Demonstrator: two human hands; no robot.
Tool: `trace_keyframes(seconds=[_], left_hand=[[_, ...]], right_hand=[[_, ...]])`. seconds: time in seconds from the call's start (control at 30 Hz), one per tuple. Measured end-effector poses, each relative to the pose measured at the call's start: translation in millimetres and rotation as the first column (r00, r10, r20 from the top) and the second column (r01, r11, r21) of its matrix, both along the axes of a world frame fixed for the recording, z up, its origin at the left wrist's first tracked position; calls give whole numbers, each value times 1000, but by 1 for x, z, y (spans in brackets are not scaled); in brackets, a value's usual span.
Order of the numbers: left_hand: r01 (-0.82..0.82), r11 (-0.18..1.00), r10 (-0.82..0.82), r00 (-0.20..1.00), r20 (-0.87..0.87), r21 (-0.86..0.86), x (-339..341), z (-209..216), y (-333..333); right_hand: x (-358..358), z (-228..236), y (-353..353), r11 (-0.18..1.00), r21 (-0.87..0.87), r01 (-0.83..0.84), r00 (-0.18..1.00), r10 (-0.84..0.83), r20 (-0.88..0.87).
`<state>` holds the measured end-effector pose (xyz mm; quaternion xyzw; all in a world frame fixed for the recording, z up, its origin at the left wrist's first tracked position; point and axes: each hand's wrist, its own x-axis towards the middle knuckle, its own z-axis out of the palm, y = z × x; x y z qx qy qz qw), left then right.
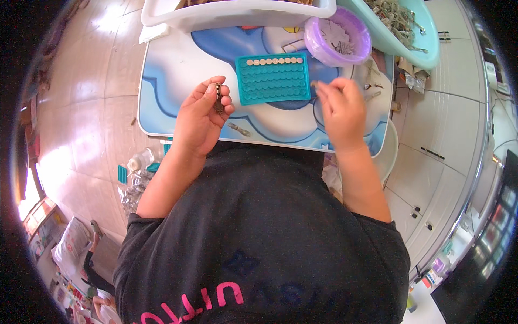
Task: The person assembles small electronic components by taking wires, parts, and caps from containers and inserting them into plastic casings by hand.
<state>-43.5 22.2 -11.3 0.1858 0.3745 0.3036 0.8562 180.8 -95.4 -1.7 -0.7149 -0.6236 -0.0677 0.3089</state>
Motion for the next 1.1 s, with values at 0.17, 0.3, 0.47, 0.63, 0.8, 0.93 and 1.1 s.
trace_keyframes(seconds=[0.17,0.3,0.47,0.63,0.8,0.93,1.1], left_hand=[[20,999,-19,999,34,-39,8,1,-4],[19,992,-12,998,58,-122,13,1,-5],[36,981,-25,998,60,-190,12,3,-5],[33,978,-31,999,13,-208,19,6,-6],[0,987,-11,998,-66,-159,29,15,-5],[-16,996,11,998,-57,-91,34,19,-5],[74,984,-48,987,-154,162,39,26,-7]], right_hand=[[8,-27,-26,996,-49,79,992,-74,101],[16,-32,-24,985,-21,170,983,-168,70],[7,-21,-16,991,-58,118,983,-109,147],[-40,-7,6,991,86,103,514,21,-858],[-82,6,44,995,55,77,-321,77,-944],[-84,-1,64,996,-71,48,-604,-28,-797],[-80,-16,71,998,-44,34,-720,-6,-694]])
